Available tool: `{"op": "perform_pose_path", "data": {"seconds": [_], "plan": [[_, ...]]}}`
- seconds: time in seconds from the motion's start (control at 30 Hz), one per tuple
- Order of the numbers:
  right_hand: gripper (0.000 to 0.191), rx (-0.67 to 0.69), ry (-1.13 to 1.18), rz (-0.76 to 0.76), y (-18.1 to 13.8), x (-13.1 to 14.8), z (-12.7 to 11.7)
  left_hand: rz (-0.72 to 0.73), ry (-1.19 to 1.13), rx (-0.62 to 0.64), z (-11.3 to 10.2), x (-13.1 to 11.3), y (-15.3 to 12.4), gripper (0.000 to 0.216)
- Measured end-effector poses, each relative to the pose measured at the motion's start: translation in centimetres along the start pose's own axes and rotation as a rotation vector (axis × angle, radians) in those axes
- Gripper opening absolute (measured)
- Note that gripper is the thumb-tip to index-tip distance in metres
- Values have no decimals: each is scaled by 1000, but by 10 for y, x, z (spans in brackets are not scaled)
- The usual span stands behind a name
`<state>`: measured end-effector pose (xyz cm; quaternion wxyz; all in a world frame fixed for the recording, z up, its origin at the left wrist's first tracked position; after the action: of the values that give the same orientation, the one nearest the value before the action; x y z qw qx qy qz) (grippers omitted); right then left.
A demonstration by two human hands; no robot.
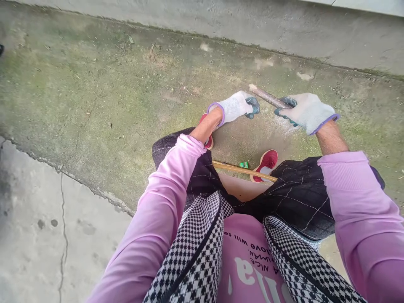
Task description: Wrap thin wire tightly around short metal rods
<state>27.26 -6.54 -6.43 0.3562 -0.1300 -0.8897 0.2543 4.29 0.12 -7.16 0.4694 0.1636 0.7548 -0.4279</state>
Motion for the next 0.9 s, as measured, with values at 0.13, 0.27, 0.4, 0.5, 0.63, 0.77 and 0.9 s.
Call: {"op": "perform_pose_path", "data": {"seconds": [0.13,0.27,0.4,0.5,0.63,0.77,0.9], "plan": [[27,27,550,-40,-19,23,5,77,-129,22,0,3,9,26],[41,217,744,-166,-31,37,12,89,-159,-9,2,4,18,27],[51,359,763,-193,-33,35,15,56,-122,-85,0,6,26,31],[46,293,784,-187,-30,30,10,72,-158,-66,0,3,24,28],[40,202,832,-158,-27,24,5,34,-300,-8,-1,1,16,30],[40,227,823,-156,-28,28,7,4,-421,-14,-3,8,19,30],[42,296,793,-176,-29,34,13,-36,-318,-107,-7,26,28,34]]}}
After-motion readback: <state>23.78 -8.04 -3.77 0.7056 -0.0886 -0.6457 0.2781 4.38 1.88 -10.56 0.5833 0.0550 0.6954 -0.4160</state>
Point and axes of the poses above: each hand's wrist, its own y-axis towards the middle knuckle, its own z-axis out of the palm, x = y × z, the point moved 7 cm from there along y, towards the middle knuckle, and after that the axes turned 5 degrees about y, right-handed, at the moved point
